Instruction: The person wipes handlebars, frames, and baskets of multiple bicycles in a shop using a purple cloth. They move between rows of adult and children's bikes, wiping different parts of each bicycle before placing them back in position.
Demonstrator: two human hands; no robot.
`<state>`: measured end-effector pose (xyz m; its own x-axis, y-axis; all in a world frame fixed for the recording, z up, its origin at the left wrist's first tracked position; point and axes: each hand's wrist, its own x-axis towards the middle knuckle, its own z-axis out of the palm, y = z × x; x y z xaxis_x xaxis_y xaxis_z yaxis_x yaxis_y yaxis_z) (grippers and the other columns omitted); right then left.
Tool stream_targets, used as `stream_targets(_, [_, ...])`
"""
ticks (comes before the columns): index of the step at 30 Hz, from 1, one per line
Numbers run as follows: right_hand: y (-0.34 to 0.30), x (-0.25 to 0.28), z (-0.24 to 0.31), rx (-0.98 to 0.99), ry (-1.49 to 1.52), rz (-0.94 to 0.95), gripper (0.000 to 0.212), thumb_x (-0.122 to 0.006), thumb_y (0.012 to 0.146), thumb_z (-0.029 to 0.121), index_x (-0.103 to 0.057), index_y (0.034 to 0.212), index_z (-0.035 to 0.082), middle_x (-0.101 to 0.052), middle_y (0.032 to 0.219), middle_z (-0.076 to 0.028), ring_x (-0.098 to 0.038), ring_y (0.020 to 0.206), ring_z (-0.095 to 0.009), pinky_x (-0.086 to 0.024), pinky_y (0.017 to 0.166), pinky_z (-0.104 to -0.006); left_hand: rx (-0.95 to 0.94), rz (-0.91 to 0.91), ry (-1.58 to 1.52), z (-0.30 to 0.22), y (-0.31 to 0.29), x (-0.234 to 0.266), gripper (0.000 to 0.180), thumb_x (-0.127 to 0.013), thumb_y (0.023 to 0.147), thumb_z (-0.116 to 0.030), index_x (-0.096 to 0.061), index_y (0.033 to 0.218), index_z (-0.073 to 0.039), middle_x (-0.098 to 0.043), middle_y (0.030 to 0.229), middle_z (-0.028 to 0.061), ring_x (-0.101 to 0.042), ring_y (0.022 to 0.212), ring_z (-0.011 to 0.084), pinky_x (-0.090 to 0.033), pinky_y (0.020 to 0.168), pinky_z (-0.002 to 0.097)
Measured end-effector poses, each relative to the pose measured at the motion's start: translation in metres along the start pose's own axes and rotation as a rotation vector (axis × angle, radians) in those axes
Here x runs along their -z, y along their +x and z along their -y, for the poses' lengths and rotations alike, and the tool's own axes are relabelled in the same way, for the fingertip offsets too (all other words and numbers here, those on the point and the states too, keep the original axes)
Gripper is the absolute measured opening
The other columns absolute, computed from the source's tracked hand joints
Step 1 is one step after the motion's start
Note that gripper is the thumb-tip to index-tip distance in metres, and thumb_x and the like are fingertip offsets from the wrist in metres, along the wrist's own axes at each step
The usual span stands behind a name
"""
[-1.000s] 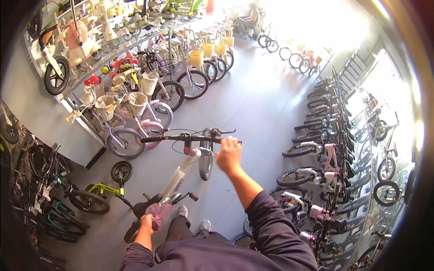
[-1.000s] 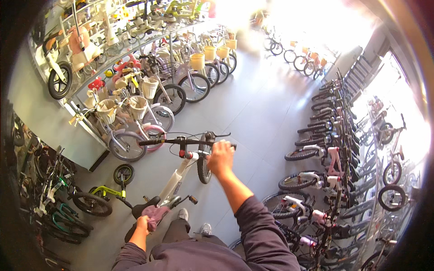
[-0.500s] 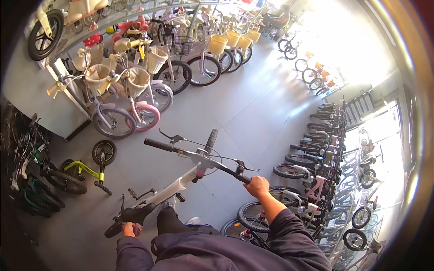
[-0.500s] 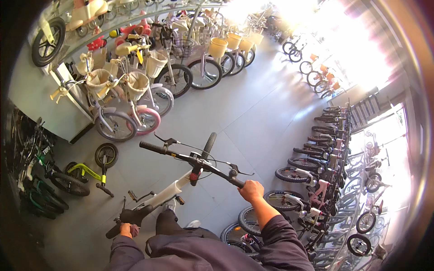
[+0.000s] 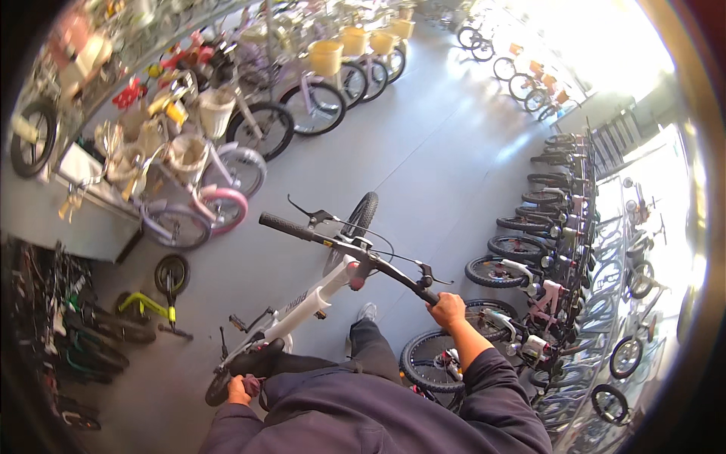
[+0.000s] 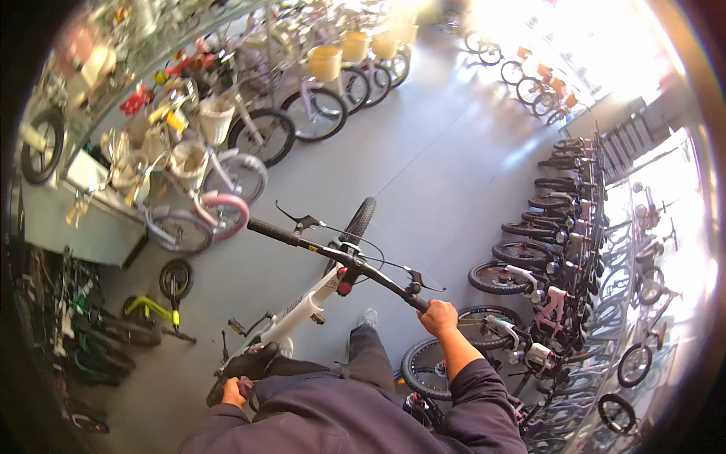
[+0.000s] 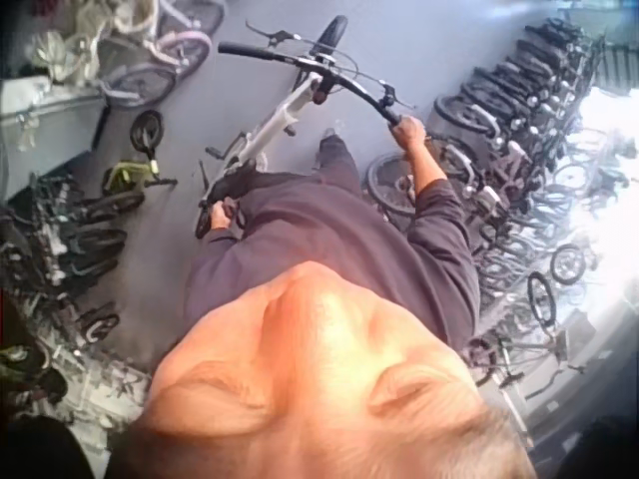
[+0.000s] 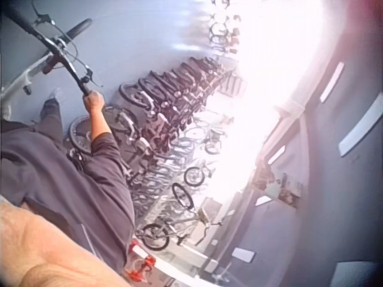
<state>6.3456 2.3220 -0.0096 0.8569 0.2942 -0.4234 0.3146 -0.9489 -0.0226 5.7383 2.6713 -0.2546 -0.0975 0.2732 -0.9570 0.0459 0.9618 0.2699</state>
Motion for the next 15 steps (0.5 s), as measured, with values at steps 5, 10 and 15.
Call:
stream_targets(5, [0.105,0.040,-0.052,0.016,0.114,0.088,0.042,-0.075,0.086,0.047,-0.077,0.100,0.008,-0.075,0.103,-0.019,-0.072,0.101,-0.039,-0.058,0.087,-0.0494,-0.068,0.037,0.163,-0.002,-0.034,-0.115,0.017,-0.057,0.084,-0.021,-0.064,0.088,-0.006,-0.070,0.094,0.0110,-0.070,0.083,0.0292,-0.058,0.075,0.0455])
stream_targets(10, [0.203,0.100,-0.101,-0.106,0.278,0.122,0.048,-0.081,0.085,0.046,-0.074,0.111,0.007,-0.074,0.114,-0.018,-0.069,0.111,-0.037,-0.056,0.092,-0.0482,0.001,0.204,0.090,-0.012,-0.093,-0.265,0.025,-0.053,0.080,-0.015,-0.065,0.098,-0.002,-0.070,0.096,0.0151,-0.071,0.088,0.0357,-0.059,0.083,0.0506])
stream_targets(15, [0.302,0.143,-0.153,-0.071,0.383,0.021,0.053,-0.085,0.083,0.041,-0.064,0.120,0.009,-0.073,0.114,-0.018,-0.067,0.113,-0.038,-0.055,0.092,-0.0497,0.143,0.348,0.126,-0.009,-0.123,-0.398,0.015,-0.053,0.079,-0.017,-0.063,0.081,-0.006,-0.069,0.087,0.0131,-0.069,0.083,0.0334,-0.059,0.083,0.0503])
